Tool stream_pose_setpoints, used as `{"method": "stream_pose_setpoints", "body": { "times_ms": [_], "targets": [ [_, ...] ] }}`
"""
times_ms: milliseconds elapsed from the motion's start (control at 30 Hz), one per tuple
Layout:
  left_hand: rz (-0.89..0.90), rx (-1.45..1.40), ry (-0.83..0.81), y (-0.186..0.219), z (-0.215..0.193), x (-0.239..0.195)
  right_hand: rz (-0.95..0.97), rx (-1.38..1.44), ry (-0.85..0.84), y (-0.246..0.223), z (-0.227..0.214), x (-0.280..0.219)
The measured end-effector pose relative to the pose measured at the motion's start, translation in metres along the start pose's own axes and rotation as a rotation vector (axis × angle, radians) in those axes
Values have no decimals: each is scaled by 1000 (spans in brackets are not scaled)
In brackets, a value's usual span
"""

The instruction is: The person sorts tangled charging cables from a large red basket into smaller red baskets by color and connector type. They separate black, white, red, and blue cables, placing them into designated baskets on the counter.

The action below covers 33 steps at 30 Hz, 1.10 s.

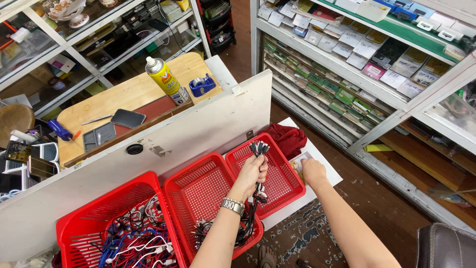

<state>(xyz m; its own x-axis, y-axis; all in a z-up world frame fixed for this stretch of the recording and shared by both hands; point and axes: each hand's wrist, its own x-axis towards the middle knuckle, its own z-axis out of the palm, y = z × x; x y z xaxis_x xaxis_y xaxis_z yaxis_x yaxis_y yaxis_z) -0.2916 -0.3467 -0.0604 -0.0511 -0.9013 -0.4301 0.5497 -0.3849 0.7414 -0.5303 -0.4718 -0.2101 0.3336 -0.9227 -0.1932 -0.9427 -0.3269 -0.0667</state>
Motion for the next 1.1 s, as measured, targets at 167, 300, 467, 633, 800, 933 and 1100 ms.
{"method": "stream_pose_setpoints", "body": {
  "times_ms": [167, 300, 467, 633, 800, 933, 1100],
  "targets": [
    [3, -77, -12, -1, -8, 3, 98, 87, -135, -2, -38, -1],
    [8, -99, 17, 3, -13, -3, 135, 276, -158, 1, -68, -1],
    [27, -107, 38, 15, -13, -20, 197, 491, -127, -12, -107, -14],
    [102, -71, 87, 32, -16, -44, -40, 1275, -89, -86, -160, -36],
    [279, -11, 102, 49, -38, -87, -330, 1448, -150, -188, -191, -76],
    [348, 23, 210, 57, -64, -126, -364, 1466, -213, -242, -200, -91],
    [443, -13, 276, 62, -103, -161, -344, 1588, -457, -286, -189, -102]
  ]
}}
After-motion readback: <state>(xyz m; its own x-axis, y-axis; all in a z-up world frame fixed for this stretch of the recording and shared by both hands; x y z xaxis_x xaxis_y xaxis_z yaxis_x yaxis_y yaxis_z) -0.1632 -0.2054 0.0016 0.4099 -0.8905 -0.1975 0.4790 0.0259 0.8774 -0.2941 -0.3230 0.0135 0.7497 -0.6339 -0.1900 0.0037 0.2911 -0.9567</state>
